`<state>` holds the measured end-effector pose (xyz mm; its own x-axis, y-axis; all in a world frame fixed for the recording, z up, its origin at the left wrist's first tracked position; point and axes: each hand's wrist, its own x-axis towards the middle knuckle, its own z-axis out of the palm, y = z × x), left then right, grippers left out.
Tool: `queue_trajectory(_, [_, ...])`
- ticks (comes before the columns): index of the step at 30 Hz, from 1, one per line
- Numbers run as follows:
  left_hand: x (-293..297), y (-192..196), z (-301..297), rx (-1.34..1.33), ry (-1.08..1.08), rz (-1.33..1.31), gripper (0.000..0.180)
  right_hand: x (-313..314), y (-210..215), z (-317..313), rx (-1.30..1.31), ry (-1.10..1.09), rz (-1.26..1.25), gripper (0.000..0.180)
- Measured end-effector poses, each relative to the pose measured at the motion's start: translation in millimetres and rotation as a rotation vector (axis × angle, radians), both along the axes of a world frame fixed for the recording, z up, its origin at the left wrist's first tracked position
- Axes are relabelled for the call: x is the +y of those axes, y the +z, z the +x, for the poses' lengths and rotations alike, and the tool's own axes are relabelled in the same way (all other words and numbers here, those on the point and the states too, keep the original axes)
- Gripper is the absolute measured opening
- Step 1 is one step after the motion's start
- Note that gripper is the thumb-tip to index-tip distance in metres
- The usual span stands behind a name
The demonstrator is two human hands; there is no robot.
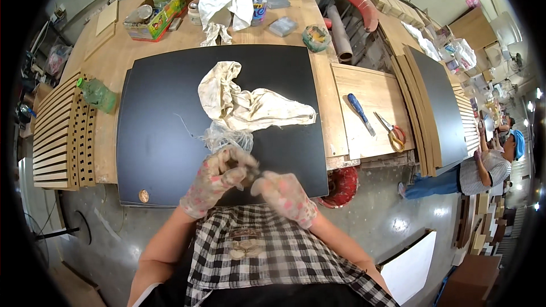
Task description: The person wipes down slatted wooden panels and black furniture boards with a cloth, then applies a substance from a container using a brush to the surfaces.
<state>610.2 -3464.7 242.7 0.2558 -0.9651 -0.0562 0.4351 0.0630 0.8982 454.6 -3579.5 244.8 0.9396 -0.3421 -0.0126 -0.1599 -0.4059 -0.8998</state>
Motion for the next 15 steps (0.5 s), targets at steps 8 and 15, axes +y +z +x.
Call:
queue_trajectory(8, [-28,19,-36,-0.2,0.059,0.1,0.04,-25,6,-5,0.104,-0.018,0.244,0.018])
queue_trajectory(15, [-61,13,-55,0.04,0.252,0.037,0.021,-176,-76,-81,-0.08,-0.448,0.268,0.042])
